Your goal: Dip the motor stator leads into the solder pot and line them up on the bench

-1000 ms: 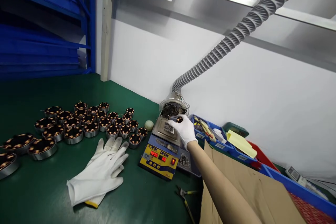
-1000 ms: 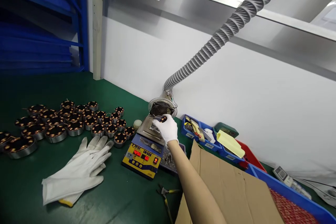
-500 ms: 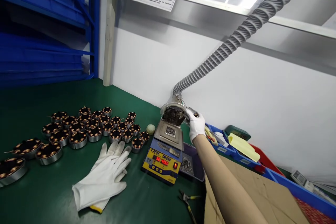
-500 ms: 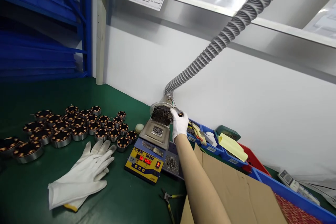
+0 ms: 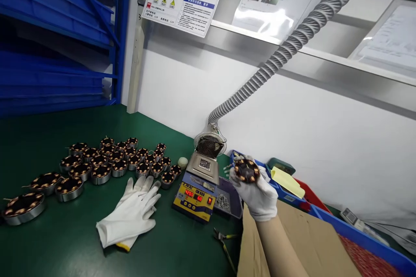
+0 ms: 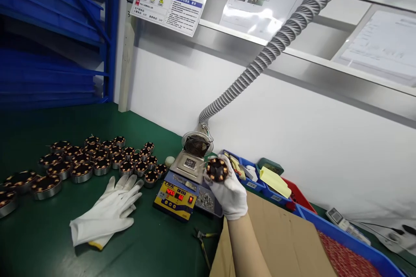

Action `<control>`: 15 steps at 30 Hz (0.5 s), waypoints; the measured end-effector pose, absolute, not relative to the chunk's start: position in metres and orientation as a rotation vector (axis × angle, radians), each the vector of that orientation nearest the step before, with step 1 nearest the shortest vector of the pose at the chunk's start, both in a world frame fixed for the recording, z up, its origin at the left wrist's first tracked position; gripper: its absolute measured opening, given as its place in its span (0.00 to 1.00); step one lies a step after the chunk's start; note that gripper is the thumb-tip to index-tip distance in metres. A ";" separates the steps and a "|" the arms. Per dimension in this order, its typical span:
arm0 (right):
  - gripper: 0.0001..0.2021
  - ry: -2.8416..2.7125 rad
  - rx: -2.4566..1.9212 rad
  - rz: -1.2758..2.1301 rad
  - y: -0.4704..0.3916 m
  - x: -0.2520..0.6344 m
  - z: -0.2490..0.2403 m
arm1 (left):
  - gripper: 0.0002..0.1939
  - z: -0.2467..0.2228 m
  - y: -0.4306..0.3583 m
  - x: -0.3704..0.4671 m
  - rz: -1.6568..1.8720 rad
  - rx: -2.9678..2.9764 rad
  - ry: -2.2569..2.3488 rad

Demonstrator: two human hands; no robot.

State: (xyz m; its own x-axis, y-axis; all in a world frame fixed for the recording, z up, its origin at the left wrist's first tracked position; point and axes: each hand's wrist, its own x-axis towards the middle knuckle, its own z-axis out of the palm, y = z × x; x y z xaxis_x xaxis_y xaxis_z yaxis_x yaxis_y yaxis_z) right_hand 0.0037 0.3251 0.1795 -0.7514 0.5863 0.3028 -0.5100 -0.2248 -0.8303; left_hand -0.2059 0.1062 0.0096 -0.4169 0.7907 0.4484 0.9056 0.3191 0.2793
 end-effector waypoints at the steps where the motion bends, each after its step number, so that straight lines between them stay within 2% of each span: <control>1: 0.26 -1.385 -0.054 2.018 0.318 0.014 0.178 | 0.34 0.010 0.105 -0.205 -0.699 -1.570 -2.355; 4: 0.32 -1.486 0.113 2.002 0.297 0.037 0.176 | 0.33 0.013 0.105 -0.205 -0.620 -1.637 -2.337; 9: 0.32 -1.578 0.413 1.991 0.262 0.063 0.177 | 0.28 0.017 0.104 -0.206 -0.579 -1.642 -2.295; 12: 0.28 -1.560 0.289 2.004 0.240 0.083 0.178 | 0.22 0.009 0.081 -0.168 -0.582 -1.632 -2.259; 15: 0.26 -1.534 0.129 2.000 0.217 0.111 0.178 | 0.14 -0.010 0.035 -0.095 -0.566 -1.644 -2.230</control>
